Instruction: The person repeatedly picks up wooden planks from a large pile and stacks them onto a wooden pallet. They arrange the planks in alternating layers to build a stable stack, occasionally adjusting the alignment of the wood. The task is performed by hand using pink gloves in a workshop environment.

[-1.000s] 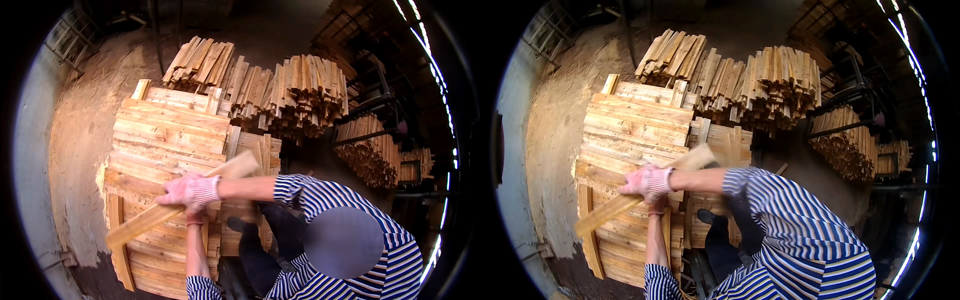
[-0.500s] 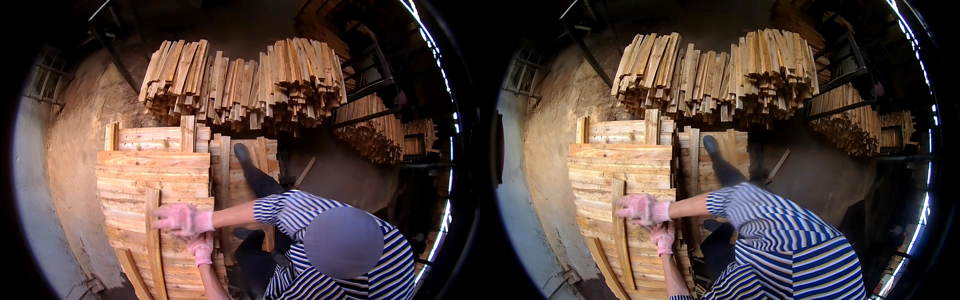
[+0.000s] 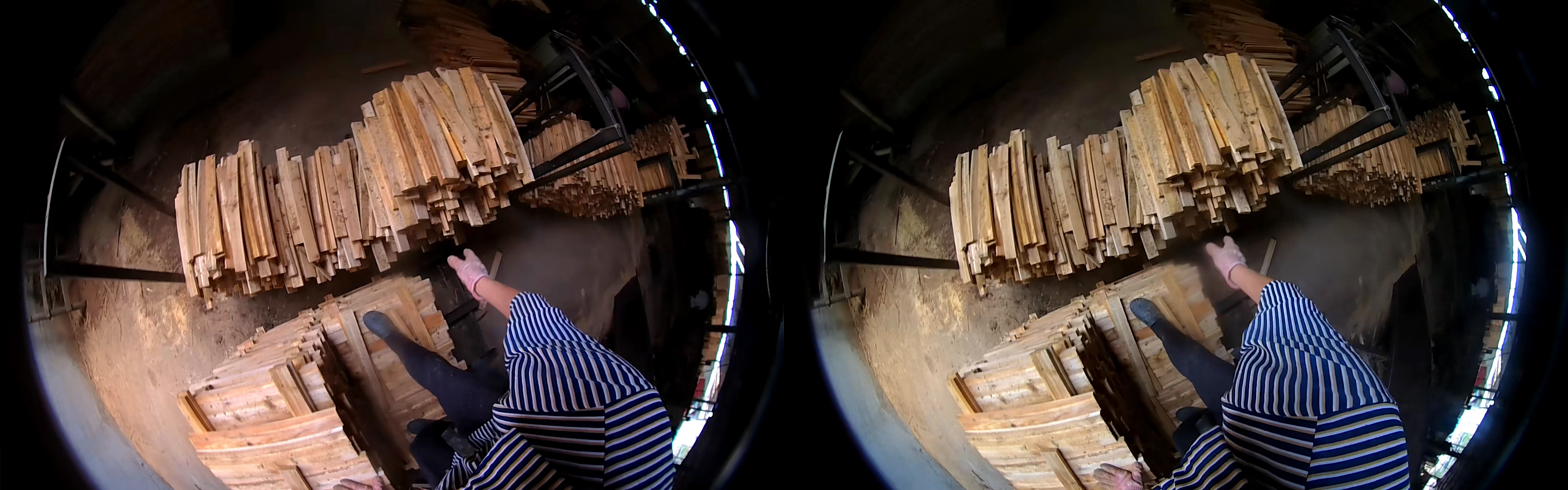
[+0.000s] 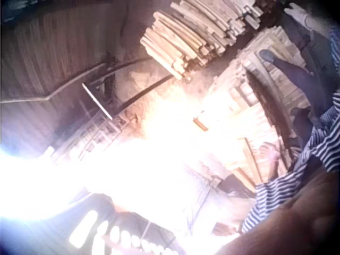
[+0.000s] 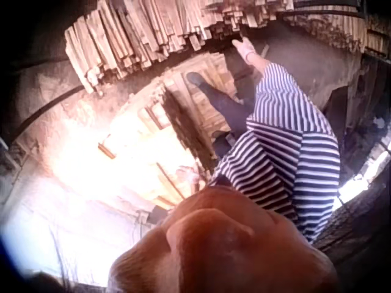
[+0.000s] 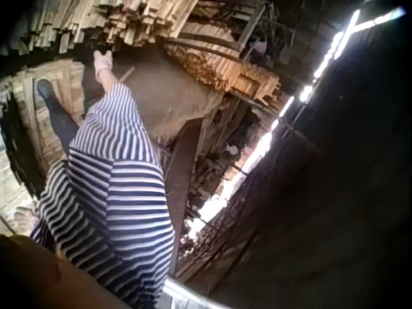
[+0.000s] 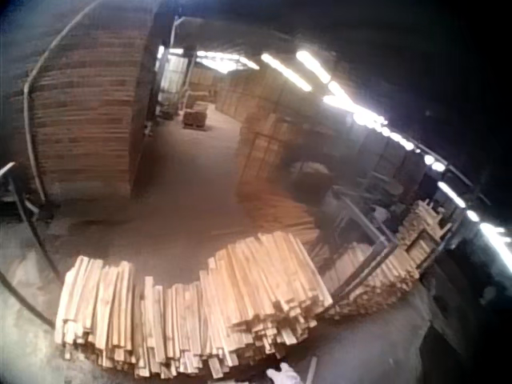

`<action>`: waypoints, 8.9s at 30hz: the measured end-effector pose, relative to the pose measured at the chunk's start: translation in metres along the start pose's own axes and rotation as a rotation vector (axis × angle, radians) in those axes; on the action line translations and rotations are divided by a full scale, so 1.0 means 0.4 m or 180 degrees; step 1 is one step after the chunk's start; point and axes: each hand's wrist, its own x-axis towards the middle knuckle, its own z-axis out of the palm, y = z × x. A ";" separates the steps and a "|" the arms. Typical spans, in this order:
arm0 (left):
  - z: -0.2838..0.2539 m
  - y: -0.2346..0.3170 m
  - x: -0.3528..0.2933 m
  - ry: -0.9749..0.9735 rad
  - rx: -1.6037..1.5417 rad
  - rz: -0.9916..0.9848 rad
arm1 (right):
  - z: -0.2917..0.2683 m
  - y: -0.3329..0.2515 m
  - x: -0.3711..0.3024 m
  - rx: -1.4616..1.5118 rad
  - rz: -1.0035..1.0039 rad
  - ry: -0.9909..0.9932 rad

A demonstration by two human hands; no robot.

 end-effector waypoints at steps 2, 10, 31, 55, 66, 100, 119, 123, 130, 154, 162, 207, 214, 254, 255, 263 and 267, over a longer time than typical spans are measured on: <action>-0.085 0.053 0.041 -0.0467 -0.0214 0.0374 | -0.081 0.045 0.211 0.1220 0.0315 0.0237; -0.652 0.610 0.369 -0.1651 -0.3000 0.2328 | -0.300 -0.116 0.632 -0.0384 -0.0271 0.1637; -0.920 2.115 0.880 -0.2867 -0.5667 0.2147 | -0.278 -0.264 0.818 -0.0773 -0.0430 0.0639; -0.901 1.381 0.662 -0.2877 -0.4219 0.2110 | -0.075 -0.075 0.393 0.2964 0.0713 -0.1729; -0.719 0.946 0.322 -0.2376 -0.4789 0.2258 | -0.059 0.040 -0.063 0.2166 -0.0892 -0.2300; -0.127 -0.419 -0.102 0.3234 -0.6118 0.1401 | 0.558 -0.397 -1.422 -0.1366 -0.4439 -0.5144; 0.267 -0.130 0.106 0.1899 -1.0696 0.2428 | 0.735 -0.626 -1.172 -0.1621 -0.2056 -0.5054; 0.352 -0.111 0.174 0.2425 -1.0660 0.1708 | 0.908 -0.578 -1.145 -0.2529 -0.3116 -0.5095; 0.210 -0.129 0.148 0.1821 -1.0696 0.2501 | 0.869 -0.424 -1.202 -0.3371 -0.5950 -0.1206; 0.050 -0.133 0.241 0.2219 -1.0242 0.0690 | 0.675 -0.476 -1.149 -0.1239 -0.4535 -0.3564; 0.114 -0.113 0.298 0.2576 -0.9981 0.0394 | 0.878 -0.512 -1.077 -0.2684 -0.5833 -0.2170; -0.130 -0.083 0.344 0.2219 -0.9639 -0.0902 | 0.807 -0.579 -0.958 -0.2369 -0.5829 -0.1648; -0.024 -0.080 0.333 0.2937 -0.9818 -0.0428 | 0.758 -0.574 -1.073 -0.2178 -0.6573 -0.1311; 0.183 -0.140 -0.117 0.3560 -1.1211 -0.1989 | 1.141 -0.594 -1.613 -0.4313 -0.8610 -0.2627; 0.194 -0.139 -0.131 0.3652 -1.1084 -0.1961 | 1.163 -0.583 -1.636 -0.4059 -0.8822 -0.2638; 0.177 -0.168 -0.148 0.3101 -1.1102 -0.2014 | 1.158 -0.536 -1.641 -0.4158 -0.8998 -0.1062; 0.207 -0.190 -0.168 0.3713 -1.1307 -0.1513 | 1.016 -0.240 -1.757 -0.4401 -0.8131 -0.2609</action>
